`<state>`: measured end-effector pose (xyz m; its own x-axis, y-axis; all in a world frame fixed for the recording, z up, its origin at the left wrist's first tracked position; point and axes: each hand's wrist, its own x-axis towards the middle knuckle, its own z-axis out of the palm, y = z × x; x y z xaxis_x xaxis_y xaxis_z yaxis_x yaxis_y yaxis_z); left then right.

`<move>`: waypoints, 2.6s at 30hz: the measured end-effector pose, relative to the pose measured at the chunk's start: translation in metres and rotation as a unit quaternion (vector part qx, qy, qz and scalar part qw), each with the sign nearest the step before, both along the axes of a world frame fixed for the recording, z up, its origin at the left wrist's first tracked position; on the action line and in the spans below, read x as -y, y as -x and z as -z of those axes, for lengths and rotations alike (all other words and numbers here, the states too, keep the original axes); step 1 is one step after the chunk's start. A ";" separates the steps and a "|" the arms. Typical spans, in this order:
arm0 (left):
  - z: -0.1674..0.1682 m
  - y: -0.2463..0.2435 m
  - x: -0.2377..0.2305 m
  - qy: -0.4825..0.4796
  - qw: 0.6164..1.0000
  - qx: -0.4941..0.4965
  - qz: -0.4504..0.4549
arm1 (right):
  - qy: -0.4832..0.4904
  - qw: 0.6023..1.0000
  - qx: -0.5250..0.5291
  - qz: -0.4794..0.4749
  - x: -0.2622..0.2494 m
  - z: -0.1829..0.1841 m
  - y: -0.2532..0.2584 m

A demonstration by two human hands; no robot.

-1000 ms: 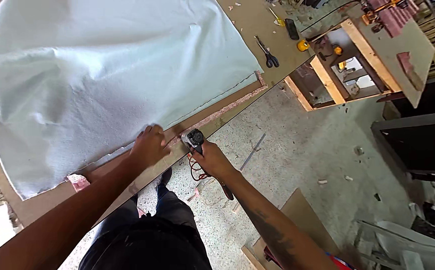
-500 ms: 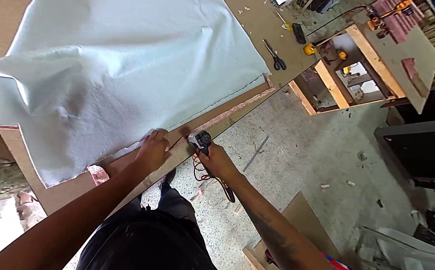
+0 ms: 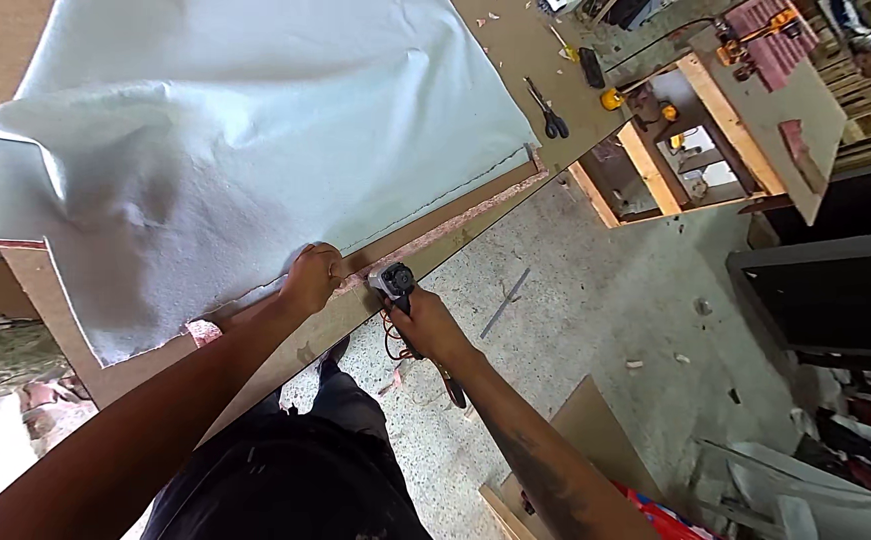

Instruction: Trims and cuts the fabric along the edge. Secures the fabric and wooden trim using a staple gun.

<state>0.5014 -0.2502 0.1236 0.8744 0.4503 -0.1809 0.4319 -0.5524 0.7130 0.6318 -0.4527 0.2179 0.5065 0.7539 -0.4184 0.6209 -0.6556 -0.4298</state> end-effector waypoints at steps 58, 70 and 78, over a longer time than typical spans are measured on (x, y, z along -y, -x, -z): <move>-0.015 0.209 -0.016 -0.102 0.991 -0.076 0.046 | -0.013 0.999 -0.050 0.013 -0.029 0.007 0.189; -0.004 0.205 -0.041 -0.035 0.996 -0.040 0.074 | -0.006 0.999 -0.027 -0.018 -0.038 0.005 0.214; 0.001 0.204 -0.045 -0.033 0.996 -0.037 0.076 | -0.020 0.999 -0.028 -0.027 -0.040 0.009 0.236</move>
<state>0.2969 -0.2052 0.1221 0.9184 0.3271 -0.2224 0.3904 -0.6596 0.6422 0.3956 -0.4130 0.2088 0.4416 0.7960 -0.4139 0.6284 -0.6037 -0.4906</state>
